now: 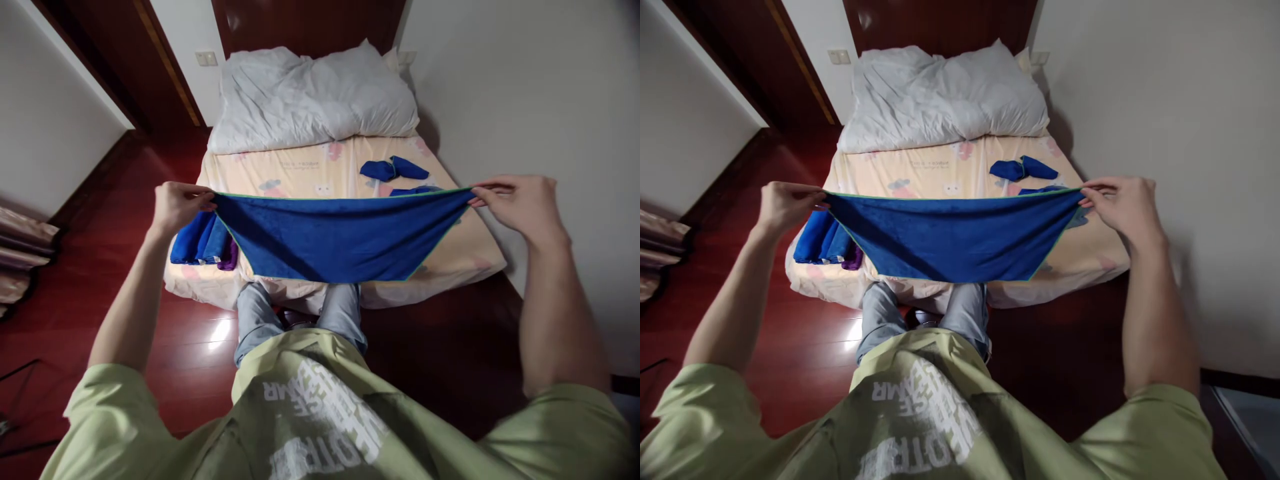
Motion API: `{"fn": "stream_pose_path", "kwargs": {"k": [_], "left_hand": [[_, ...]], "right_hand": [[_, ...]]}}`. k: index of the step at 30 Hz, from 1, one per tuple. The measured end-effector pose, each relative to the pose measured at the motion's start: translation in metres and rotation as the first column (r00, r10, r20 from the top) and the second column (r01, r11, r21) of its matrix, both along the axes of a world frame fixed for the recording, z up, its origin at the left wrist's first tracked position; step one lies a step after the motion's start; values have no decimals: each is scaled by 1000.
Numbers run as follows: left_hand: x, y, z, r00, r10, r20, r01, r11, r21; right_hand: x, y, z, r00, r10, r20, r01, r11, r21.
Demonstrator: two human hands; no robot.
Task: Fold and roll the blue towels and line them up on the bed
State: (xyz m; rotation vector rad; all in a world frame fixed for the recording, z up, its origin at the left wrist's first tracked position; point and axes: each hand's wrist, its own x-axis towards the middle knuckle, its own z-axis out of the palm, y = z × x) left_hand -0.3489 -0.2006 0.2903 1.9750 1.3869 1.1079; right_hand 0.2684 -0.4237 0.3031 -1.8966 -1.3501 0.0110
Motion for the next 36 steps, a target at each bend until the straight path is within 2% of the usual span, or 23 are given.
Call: {"fn": "stream_pose_path", "kwargs": {"k": [3, 5, 7, 9, 11, 13, 15, 16, 17, 19, 21, 23, 26, 29, 32, 36], "left_hand": [[24, 41, -6, 998, 28, -53, -30, 998, -55], [41, 68, -6, 998, 67, -3, -67, 997, -39], [53, 92, 0, 993, 100, 69, -103, 993, 53], [57, 107, 11, 988, 105, 110, -125, 972, 197], [54, 113, 23, 987, 104, 118, -139, 931, 338], [46, 109, 32, 987, 109, 116, -150, 881, 448], [35, 95, 32, 984, 113, 134, -169, 819, 549], [29, 85, 27, 982, 115, 150, -183, 783, 595], [23, 74, 18, 979, 119, 165, -197, 749, 633], [11, 48, -15, 976, 139, 166, -214, 721, 659], [0, 22, -62, 984, 157, 80, -174, 787, 592], [-10, 0, -117, 992, 129, -3, -109, 854, 508], [-17, -23, -196, 985, 32, -169, 14, 964, 266], [-19, -37, -255, 953, -72, -294, 87, 996, 37], [-22, -44, -290, 924, -126, -361, 118, 992, -45], [-32, -48, -310, 926, -87, -367, 83, 996, -27]], "right_hand": [[17, 48, -13, 998, -42, -45, 42, 999, -1], [21, 79, -17, 996, -72, -45, 73, 997, 36], [20, 103, -14, 993, -119, -6, 119, 984, 136], [17, 118, -7, 985, -174, 3, 166, 944, 285], [18, 127, -1, 982, -186, -45, 187, 883, 431], [24, 130, -3, 987, -136, -86, 161, 816, 555], [31, 128, -16, 990, -90, -113, 142, 731, 667], [33, 125, -28, 989, -74, -130, 145, 690, 709], [33, 121, -43, 987, -58, -153, 153, 659, 737], [27, 109, -81, 974, -23, -223, 186, 642, 744], [12, 96, -128, 942, -2, -337, 247, 685, 685], [-9, 85, -177, 867, -36, -498, 352, 751, 559], [-38, 75, -247, 721, -125, -681, 440, 842, 312], [-57, 67, -303, 597, -223, -771, 493, 860, 133], [-65, 58, -341, 481, -308, -821, 562, 827, 19], [-63, 45, -367, 395, -343, -852, 623, 781, -26]]}}
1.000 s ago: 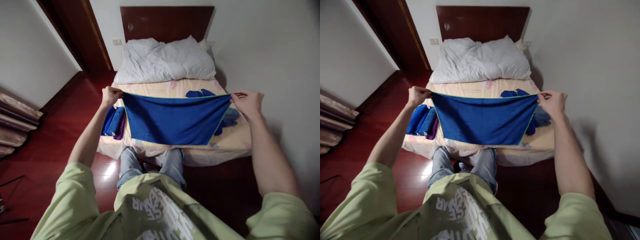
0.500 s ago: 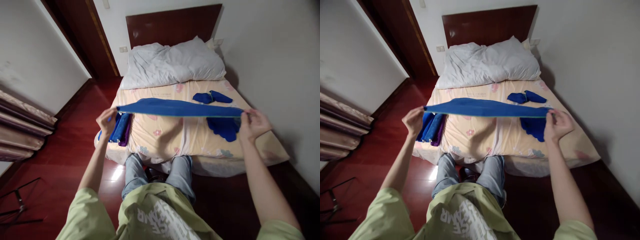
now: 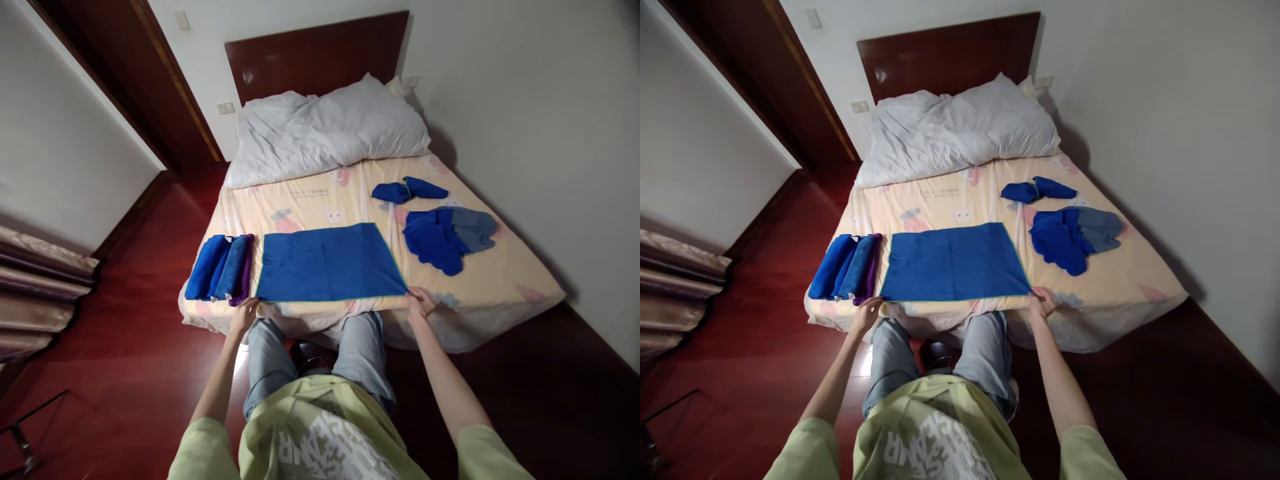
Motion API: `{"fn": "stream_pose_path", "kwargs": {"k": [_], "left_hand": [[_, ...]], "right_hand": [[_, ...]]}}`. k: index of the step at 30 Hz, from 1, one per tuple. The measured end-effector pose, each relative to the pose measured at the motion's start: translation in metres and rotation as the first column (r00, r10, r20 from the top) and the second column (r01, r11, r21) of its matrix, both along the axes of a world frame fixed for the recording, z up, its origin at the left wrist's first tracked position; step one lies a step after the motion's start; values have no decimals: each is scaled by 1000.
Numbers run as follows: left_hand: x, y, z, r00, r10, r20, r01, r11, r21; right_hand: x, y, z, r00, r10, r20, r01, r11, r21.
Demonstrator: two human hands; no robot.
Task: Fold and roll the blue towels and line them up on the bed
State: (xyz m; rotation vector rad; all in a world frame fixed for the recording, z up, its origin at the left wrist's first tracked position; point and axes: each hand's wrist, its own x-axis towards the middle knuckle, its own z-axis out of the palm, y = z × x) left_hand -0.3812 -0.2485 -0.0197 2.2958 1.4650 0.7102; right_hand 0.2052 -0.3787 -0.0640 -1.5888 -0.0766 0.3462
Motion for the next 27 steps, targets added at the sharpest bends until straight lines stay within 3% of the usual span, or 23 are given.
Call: {"fn": "stream_pose_path", "kwargs": {"k": [6, 13, 20, 23, 27], "left_hand": [[-9, -9, -14, 1000, 4, -8, -4, 999, -33], [-7, -18, -24, 990, -43, -137, 43, 999, -3], [11, -21, -19, 984, 144, -109, -134, 987, 93], [25, -27, -19, 976, 58, -209, -32, 991, 127], [56, -29, -21, 929, -166, -331, 188, 982, 34]], "right_hand": [[2, -9, -14, 1000, -23, 19, 23, 1000, -8], [-1, -14, -16, 994, -50, 97, 56, 997, -57], [0, -4, -26, 985, -155, 78, 161, 983, -85], [-2, -5, -31, 989, -140, 49, 143, 987, -72], [-6, -10, -32, 995, -97, 7, 97, 994, -42]]}}
